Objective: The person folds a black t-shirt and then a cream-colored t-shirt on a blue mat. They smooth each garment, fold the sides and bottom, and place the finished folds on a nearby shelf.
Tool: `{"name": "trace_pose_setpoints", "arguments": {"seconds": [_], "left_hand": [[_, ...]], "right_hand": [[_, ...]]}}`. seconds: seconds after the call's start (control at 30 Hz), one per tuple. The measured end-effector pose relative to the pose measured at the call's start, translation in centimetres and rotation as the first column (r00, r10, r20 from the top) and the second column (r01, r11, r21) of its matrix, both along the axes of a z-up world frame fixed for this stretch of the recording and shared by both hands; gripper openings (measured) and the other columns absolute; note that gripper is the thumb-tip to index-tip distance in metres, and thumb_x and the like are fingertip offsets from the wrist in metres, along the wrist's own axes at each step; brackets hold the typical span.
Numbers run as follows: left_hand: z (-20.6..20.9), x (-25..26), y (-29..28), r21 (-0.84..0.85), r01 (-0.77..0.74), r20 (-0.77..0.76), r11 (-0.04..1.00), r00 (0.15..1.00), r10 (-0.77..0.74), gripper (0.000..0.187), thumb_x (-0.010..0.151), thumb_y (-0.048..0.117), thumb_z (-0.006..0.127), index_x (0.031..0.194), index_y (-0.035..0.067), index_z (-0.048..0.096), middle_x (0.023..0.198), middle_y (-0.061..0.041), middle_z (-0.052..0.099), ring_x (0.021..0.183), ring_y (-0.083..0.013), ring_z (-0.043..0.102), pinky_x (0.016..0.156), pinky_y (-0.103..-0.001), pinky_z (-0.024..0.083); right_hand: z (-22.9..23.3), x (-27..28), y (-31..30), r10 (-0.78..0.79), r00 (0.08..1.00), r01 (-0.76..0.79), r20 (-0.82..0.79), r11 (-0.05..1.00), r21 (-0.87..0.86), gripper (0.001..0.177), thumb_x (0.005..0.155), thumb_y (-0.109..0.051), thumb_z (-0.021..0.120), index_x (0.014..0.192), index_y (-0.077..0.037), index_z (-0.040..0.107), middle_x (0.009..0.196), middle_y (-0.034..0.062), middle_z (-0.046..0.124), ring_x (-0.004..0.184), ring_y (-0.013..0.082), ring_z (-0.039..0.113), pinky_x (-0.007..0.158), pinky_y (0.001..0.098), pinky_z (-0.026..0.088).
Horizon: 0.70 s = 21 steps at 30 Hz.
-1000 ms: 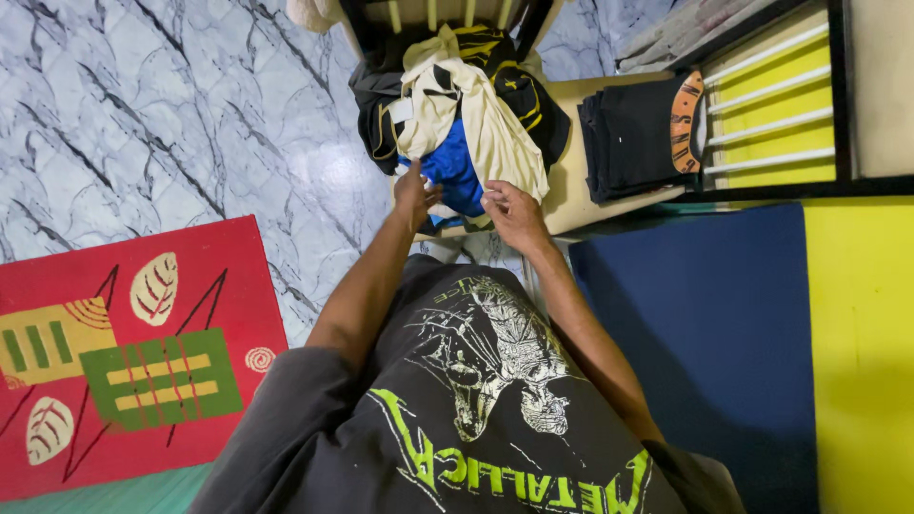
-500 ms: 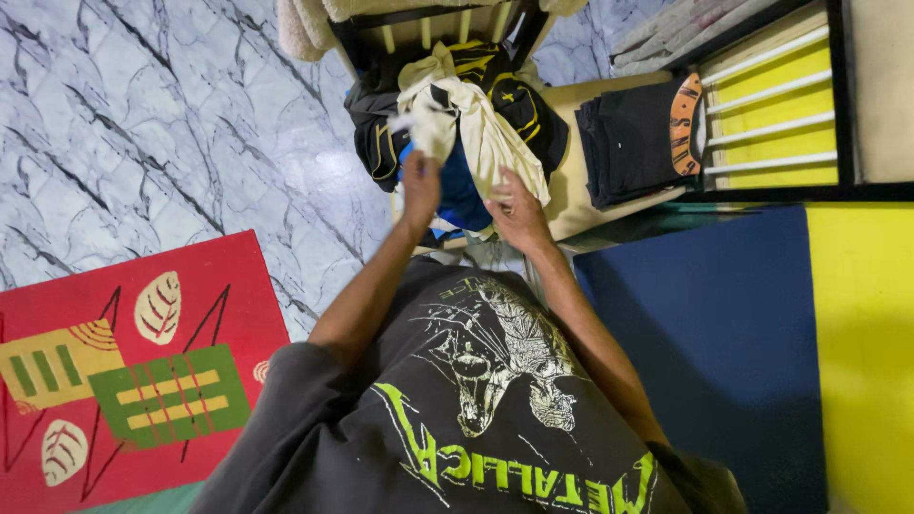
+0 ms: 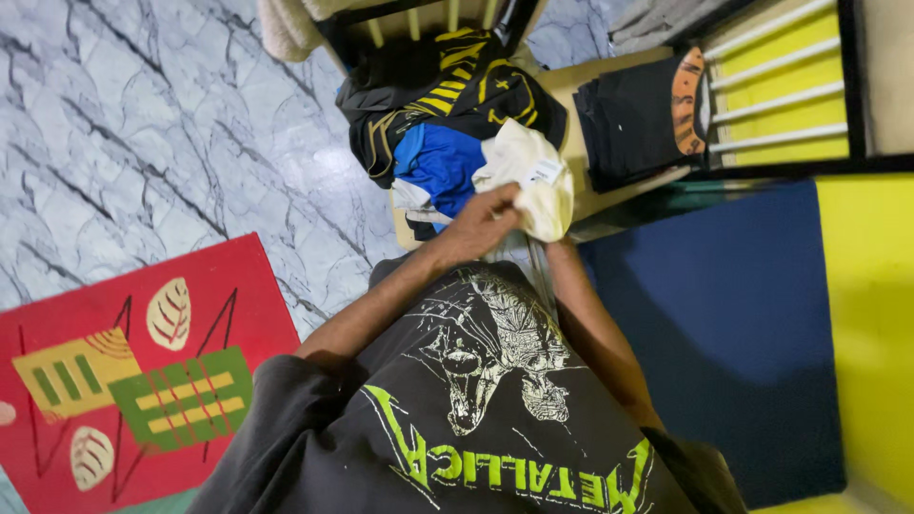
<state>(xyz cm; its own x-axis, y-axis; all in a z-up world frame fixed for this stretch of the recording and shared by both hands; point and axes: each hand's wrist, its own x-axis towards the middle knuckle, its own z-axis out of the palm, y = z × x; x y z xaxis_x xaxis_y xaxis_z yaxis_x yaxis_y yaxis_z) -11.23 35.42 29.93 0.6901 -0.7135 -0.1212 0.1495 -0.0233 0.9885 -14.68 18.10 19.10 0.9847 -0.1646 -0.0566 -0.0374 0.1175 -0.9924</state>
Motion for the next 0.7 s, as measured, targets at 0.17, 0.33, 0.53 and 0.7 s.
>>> {"name": "trace_pose_setpoints", "arguments": {"seconds": [0.17,0.33,0.53,0.7], "left_hand": [[-2.9,0.1,-0.2,0.085,-0.555,0.520,0.827,0.733,0.439,0.016,0.099,0.015,0.063,0.106,0.001,0.066,0.111,-0.013,0.065,0.104,-0.0211,0.059,0.092,-0.038,0.050],[-5.3,1.5,-3.3,0.026,-0.306,0.068,0.952,0.950,0.303,0.019,0.110,0.019,0.052,0.114,0.001,0.060,0.106,-0.014,0.060,0.101,-0.0203,0.056,0.093,-0.036,0.050],[-2.3,-1.0,-7.5,-0.208,0.054,-0.295,0.977,0.949,-0.115,0.056,0.113,0.043,0.030,0.144,-0.001,0.046,0.130,-0.015,0.060,0.120,-0.0208,0.059,0.108,-0.035,0.049],[4.2,-3.7,-10.6,-0.080,0.437,-0.133,0.896,0.886,-0.444,0.088,0.090,0.038,0.078,0.151,-0.003,0.029,0.139,-0.022,0.058,0.129,-0.0287,0.060,0.107,-0.041,0.054]], "right_hand": [[2.8,-1.4,-1.8,-0.196,0.980,0.196,-0.020,0.980,0.025,0.051,0.092,-0.015,0.071,0.137,-0.002,0.052,0.127,0.0136,0.064,0.112,0.0229,0.065,0.098,0.0357,0.055],[7.6,-2.5,-3.1,-0.402,0.910,0.414,-0.099,0.886,0.206,0.036,0.095,-0.016,0.068,0.128,-0.002,0.064,0.118,0.0093,0.072,0.104,0.0181,0.071,0.092,0.0333,0.059],[15.2,-5.5,-4.9,-0.490,0.843,0.523,-0.223,0.649,0.552,0.039,0.099,-0.024,0.063,0.130,0.000,0.061,0.117,0.0119,0.072,0.102,0.0231,0.073,0.089,0.0395,0.062],[19.2,-10.1,-7.0,-0.626,0.734,0.661,-0.264,0.568,0.491,0.039,0.101,-0.021,0.057,0.131,0.005,0.061,0.120,0.0173,0.073,0.102,0.0265,0.075,0.091,0.0420,0.063]]}}
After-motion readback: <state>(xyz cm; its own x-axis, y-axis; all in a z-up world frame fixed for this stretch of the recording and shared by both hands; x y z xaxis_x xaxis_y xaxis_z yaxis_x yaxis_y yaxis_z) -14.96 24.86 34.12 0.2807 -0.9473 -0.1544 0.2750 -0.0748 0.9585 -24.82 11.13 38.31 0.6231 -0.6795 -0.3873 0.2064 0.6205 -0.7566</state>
